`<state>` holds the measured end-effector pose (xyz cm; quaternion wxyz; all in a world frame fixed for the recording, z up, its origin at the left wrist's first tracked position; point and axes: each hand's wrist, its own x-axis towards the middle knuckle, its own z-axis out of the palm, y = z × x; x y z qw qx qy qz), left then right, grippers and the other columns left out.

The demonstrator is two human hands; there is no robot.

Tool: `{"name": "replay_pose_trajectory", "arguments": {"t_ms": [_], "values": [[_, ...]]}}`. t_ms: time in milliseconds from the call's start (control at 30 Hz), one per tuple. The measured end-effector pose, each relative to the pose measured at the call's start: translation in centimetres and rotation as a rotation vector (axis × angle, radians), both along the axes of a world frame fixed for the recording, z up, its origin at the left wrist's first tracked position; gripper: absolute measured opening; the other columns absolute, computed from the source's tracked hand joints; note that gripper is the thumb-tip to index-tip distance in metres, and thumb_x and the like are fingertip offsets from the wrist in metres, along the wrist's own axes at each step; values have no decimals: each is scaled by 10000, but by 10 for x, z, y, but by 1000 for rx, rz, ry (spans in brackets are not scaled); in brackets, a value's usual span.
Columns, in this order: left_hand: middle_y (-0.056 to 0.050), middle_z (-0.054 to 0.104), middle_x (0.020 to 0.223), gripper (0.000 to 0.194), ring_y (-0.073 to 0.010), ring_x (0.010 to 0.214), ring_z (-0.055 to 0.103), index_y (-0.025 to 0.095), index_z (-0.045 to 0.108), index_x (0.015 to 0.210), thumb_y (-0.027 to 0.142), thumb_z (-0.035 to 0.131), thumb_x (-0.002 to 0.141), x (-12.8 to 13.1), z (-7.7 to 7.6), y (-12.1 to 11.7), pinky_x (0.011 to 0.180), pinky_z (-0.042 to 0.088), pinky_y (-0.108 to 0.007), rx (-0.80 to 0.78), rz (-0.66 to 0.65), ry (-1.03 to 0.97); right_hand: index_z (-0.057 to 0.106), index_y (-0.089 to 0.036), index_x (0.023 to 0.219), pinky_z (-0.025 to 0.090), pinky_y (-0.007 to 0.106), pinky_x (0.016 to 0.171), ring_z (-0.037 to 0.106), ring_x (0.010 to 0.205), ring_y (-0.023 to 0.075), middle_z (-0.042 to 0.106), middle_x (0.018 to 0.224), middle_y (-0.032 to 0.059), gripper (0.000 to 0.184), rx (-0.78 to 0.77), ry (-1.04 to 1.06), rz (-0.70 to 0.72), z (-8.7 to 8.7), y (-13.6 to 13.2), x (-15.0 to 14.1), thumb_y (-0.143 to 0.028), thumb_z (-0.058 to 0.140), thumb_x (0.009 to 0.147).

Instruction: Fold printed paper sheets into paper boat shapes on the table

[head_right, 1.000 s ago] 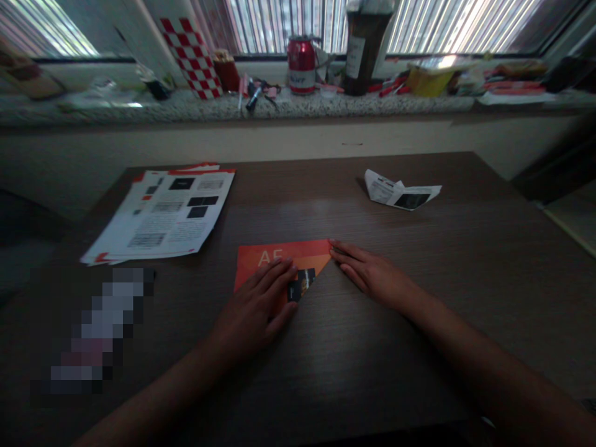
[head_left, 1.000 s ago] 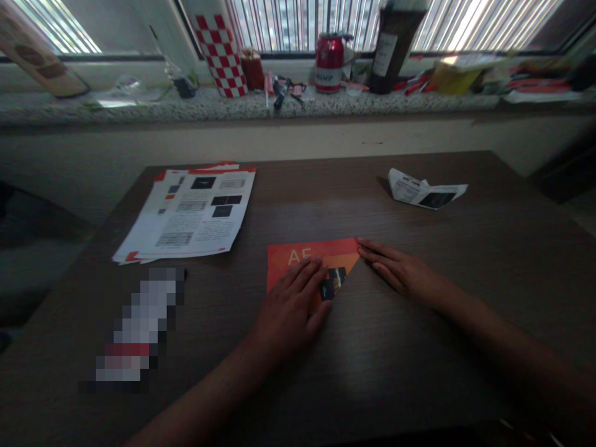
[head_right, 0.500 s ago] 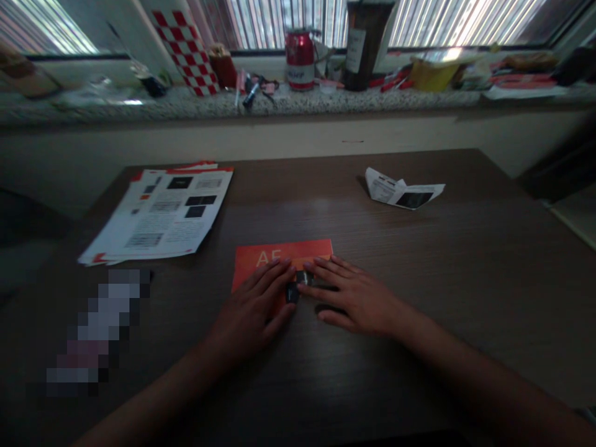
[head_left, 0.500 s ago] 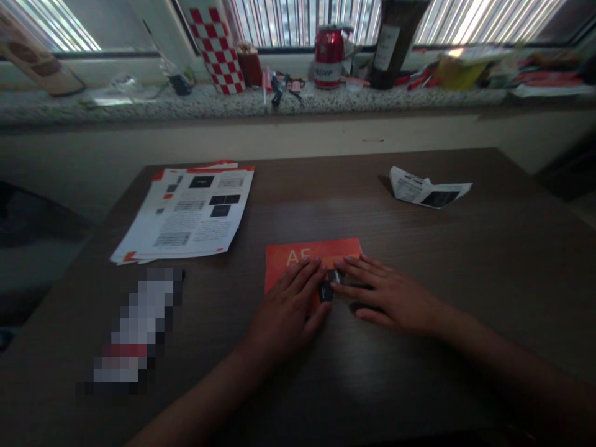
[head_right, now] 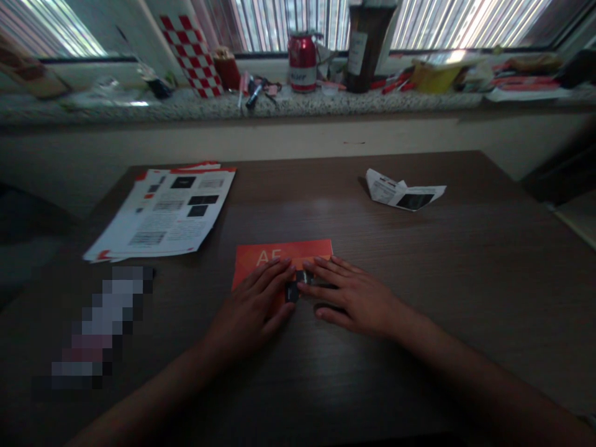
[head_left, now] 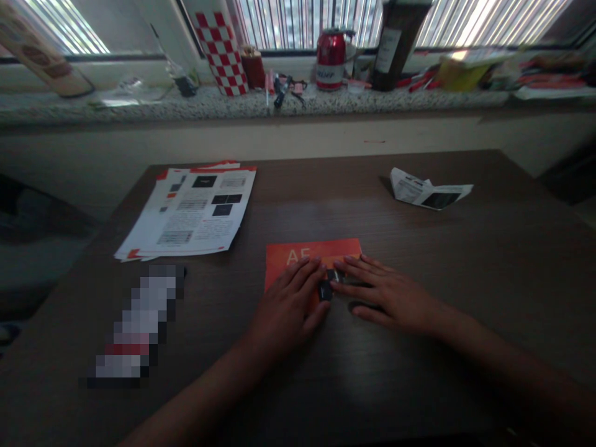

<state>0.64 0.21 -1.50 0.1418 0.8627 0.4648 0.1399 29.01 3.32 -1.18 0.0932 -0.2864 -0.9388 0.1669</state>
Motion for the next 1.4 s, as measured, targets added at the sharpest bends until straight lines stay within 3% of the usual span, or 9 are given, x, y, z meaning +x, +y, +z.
{"name": "replay_pose_trajectory", "arguments": {"t_ms": [367, 733, 1000, 1233, 1400], "values": [[-72, 414, 1675, 597, -271, 1565, 336, 222, 428, 1571, 422, 594, 1033, 1, 4, 0, 1297, 293, -479, -12, 4, 26, 385, -390, 1617, 235, 559, 1295, 285, 1584, 272, 242, 1731, 28, 594, 15, -38, -2, 1, 0, 1, -452, 580, 1060], [-59, 417, 1673, 616, -283, 1555, 354, 250, 397, 1585, 428, 598, 1031, 0, 2, 1, 1286, 312, -506, -11, -2, 19, 358, -445, 1615, 233, 533, 1304, 275, 1588, 256, 186, 1742, -14, 590, 25, -50, 5, 1, 0, 1, -472, 566, 1063], [-54, 403, 1682, 632, -288, 1566, 331, 251, 396, 1591, 444, 605, 1027, 0, 2, 0, 1289, 308, -511, -12, 12, 27, 189, -382, 1674, 238, 547, 1304, 352, 1554, 238, 367, 1684, 1, 618, 42, -51, -158, -2, 8, 15, -416, 439, 1111], [-56, 404, 1682, 629, -285, 1570, 326, 244, 401, 1591, 444, 602, 1030, 1, 5, 0, 1288, 309, -509, -11, 8, 33, 150, -366, 1685, 296, 573, 1277, 319, 1571, 268, 315, 1710, 18, 660, 85, -77, -286, -5, 11, 19, -464, 438, 1100], [-66, 408, 1679, 623, -287, 1568, 330, 233, 401, 1599, 444, 581, 1042, 0, 4, 0, 1287, 308, -497, -3, 7, 27, 155, -360, 1687, 296, 578, 1274, 328, 1569, 275, 324, 1709, 30, 676, 102, -65, -263, -5, 12, 20, -457, 462, 1093]]}}
